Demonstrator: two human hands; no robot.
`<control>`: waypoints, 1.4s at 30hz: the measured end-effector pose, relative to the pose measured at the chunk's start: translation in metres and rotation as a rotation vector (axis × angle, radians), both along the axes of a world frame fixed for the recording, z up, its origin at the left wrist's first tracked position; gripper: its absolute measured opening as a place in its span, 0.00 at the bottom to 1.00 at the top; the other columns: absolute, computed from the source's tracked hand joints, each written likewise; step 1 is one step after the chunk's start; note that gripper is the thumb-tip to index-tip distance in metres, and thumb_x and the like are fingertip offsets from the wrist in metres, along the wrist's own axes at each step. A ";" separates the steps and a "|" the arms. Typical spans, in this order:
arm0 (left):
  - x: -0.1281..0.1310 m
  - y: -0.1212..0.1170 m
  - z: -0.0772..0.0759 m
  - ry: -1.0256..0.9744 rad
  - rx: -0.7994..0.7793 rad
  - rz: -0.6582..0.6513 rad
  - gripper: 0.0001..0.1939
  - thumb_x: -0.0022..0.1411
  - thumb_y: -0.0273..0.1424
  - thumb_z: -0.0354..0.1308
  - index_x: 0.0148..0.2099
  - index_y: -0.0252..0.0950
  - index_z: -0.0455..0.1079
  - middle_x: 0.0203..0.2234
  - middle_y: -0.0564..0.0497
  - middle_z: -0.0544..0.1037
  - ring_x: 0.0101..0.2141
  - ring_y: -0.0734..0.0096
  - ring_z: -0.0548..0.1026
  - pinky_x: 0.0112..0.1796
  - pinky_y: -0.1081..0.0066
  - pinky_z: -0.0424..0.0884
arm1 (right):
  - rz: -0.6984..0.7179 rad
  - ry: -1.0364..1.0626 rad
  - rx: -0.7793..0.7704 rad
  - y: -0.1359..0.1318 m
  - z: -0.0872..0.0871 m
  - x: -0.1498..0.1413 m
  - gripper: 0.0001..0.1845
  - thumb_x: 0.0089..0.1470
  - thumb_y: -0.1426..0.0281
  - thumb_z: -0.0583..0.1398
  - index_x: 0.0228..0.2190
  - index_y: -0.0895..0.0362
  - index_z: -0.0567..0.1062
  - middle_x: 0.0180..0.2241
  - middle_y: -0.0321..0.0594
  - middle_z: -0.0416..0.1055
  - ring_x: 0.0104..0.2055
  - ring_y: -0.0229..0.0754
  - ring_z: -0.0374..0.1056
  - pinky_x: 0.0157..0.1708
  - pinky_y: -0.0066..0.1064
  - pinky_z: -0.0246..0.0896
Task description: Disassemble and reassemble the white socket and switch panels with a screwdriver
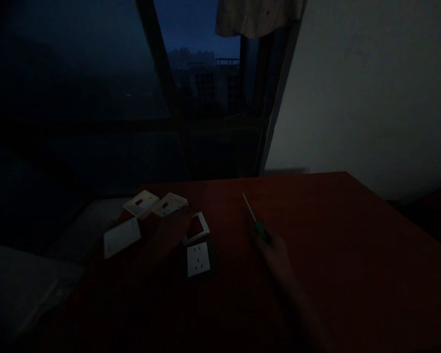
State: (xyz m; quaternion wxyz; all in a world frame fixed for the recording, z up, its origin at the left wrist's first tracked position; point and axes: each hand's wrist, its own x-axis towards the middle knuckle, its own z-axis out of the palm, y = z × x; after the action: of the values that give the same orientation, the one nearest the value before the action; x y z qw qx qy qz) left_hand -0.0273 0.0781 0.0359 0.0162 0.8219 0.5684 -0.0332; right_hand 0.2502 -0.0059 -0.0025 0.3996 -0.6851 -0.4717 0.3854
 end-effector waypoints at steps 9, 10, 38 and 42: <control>0.005 -0.004 0.020 -0.014 0.055 -0.008 0.18 0.66 0.24 0.46 0.56 0.38 0.65 0.47 0.44 0.72 0.43 0.61 0.74 0.38 0.66 0.71 | 0.068 0.071 0.025 -0.001 -0.002 -0.009 0.20 0.49 0.54 0.58 0.36 0.57 0.73 0.33 0.41 0.75 0.33 0.44 0.70 0.31 0.31 0.65; 0.005 -0.008 0.024 -0.027 0.059 -0.019 0.17 0.66 0.24 0.47 0.55 0.39 0.65 0.47 0.45 0.72 0.43 0.61 0.74 0.38 0.66 0.71 | 0.101 0.092 0.020 -0.002 0.001 -0.014 0.18 0.50 0.54 0.58 0.34 0.56 0.73 0.29 0.39 0.74 0.29 0.42 0.69 0.28 0.29 0.64; -0.013 -0.108 -0.017 -0.651 -0.191 0.307 0.25 0.62 0.40 0.51 0.60 0.38 0.62 0.50 0.45 0.75 0.49 0.58 0.74 0.49 0.59 0.69 | 0.277 -0.050 0.138 0.000 -0.001 -0.090 0.12 0.55 0.61 0.56 0.35 0.55 0.73 0.33 0.38 0.74 0.34 0.42 0.68 0.35 0.31 0.63; -0.005 -0.109 -0.025 -0.766 -0.266 0.351 0.27 0.62 0.39 0.51 0.62 0.37 0.60 0.49 0.45 0.75 0.50 0.59 0.73 0.49 0.59 0.69 | 0.248 -0.100 0.135 -0.006 0.002 -0.084 0.13 0.54 0.59 0.56 0.35 0.55 0.74 0.35 0.40 0.74 0.37 0.44 0.69 0.38 0.33 0.63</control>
State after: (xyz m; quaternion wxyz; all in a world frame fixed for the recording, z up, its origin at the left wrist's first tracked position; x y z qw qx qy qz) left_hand -0.0328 -0.0307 0.0109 0.3366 0.6567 0.6432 0.2042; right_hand 0.1665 -0.0120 -0.0010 0.3700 -0.6114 -0.5971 0.3644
